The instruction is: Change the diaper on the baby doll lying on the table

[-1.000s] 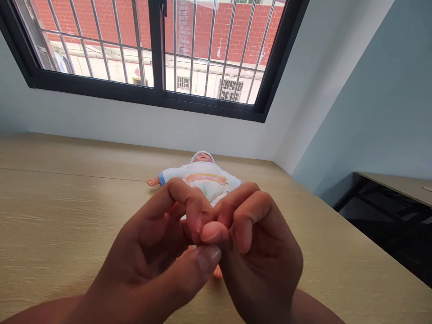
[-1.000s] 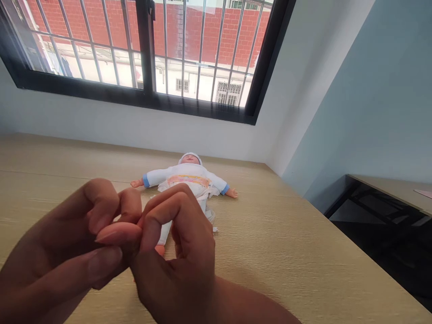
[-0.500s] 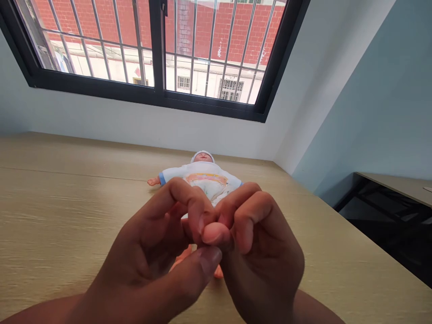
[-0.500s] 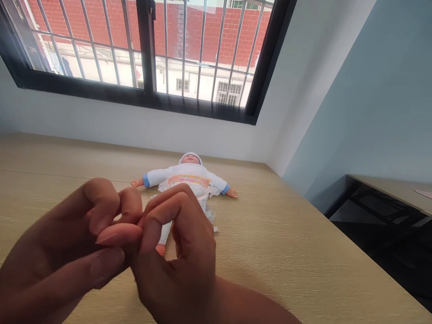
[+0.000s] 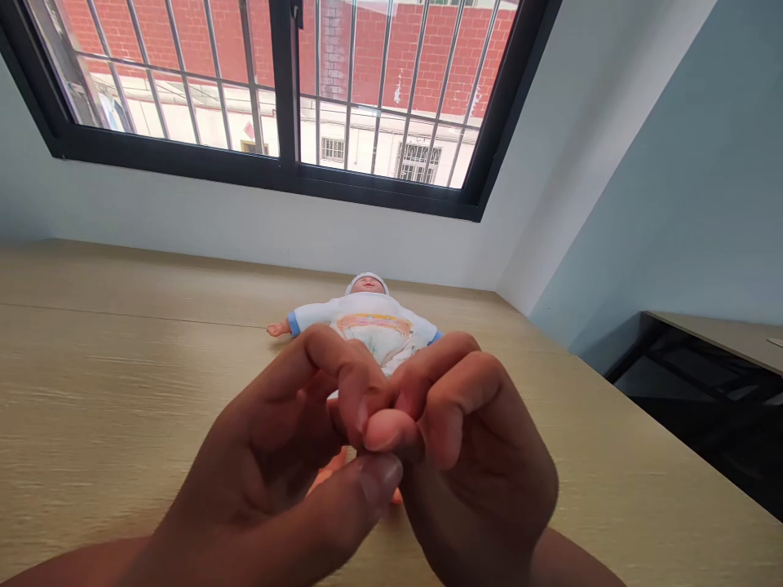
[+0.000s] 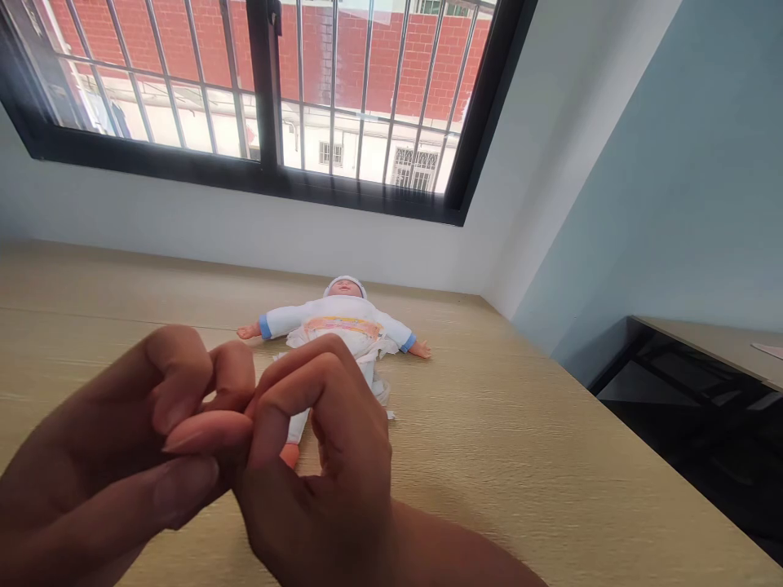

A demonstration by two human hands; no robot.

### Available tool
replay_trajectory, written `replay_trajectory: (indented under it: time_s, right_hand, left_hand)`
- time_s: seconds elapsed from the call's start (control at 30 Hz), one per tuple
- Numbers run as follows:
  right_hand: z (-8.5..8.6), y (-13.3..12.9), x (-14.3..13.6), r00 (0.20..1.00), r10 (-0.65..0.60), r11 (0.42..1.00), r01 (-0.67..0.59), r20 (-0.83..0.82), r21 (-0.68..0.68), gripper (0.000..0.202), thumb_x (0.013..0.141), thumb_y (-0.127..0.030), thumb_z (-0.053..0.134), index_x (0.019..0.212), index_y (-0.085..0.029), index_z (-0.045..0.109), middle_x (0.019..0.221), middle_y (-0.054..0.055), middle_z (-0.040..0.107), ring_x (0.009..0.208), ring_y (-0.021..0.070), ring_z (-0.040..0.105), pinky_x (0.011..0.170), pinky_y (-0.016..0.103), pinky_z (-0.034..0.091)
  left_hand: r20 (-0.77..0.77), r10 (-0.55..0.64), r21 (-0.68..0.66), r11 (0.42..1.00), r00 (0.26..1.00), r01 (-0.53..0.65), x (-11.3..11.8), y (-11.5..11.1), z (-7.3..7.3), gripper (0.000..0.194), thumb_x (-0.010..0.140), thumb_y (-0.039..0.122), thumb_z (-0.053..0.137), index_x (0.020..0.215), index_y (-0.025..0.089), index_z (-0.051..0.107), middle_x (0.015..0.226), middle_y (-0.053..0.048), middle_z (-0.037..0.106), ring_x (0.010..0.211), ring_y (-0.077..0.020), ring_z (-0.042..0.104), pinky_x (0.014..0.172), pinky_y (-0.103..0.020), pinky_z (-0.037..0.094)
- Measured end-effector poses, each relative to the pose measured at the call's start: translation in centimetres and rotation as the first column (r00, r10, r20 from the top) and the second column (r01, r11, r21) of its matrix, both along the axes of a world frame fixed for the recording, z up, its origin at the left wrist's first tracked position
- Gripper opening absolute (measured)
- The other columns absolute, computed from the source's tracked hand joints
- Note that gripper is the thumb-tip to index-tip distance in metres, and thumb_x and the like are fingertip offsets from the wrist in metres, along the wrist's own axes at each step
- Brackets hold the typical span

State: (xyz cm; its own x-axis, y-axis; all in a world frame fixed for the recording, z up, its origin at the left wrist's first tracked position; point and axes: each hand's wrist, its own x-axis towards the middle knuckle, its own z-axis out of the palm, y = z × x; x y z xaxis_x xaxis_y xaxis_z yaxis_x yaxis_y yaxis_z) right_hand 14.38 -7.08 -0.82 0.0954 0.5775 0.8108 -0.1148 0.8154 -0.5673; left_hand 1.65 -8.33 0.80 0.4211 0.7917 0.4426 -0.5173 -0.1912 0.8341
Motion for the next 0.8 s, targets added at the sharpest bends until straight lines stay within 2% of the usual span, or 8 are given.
replay_trajectory:
  time_s: [0.27,0.57,0.8]
  right_hand:
    - [0.0,0.2,0.3,0.995,-0.043,0.995,0.036,0.085,0.09,0.03,0.084,-0.009,0.067,0.069,-0.021,0.043,0.073,-0.003,0.053,0.06,0.009,0.053,0.056,0.029,0.051]
    - [0.2,0.3,1.1,0.968,-0.073,0.985,0.032,0.239,0.172,0.03,0.076,0.001,0.06,0.075,-0.024,0.044,0.079,-0.002,0.054,0.068,0.0138,0.061,0.057,0.032,0.057]
    - [-0.3,0.3,0.3,0.996,-0.008,0.997,0.001,0.091,0.074,0.03,0.086,-0.006,0.065,0.07,-0.022,0.043,0.075,-0.003,0.052,0.065,0.0099,0.054,0.059,0.029,0.055]
  left_hand:
    - [0.004,0.019,0.016,1.0,1.0,-0.019,0.0,0.1,-0.2,0.018,0.091,0.011,0.063,0.082,0.024,0.053,0.081,0.006,0.061,0.071,-0.0037,0.052,0.065,-0.005,0.048]
    - [-0.046,0.036,0.047,0.998,0.998,-0.034,-0.2,0.2,-0.2,0.019,0.091,0.011,0.062,0.082,0.024,0.052,0.081,0.004,0.06,0.075,-0.006,0.056,0.07,-0.01,0.051]
    - [-0.035,-0.012,-0.028,1.0,0.999,0.012,-0.3,0.0,-0.4,0.017,0.095,0.016,0.06,0.084,0.025,0.051,0.082,0.005,0.057,0.072,-0.0047,0.05,0.067,-0.007,0.048]
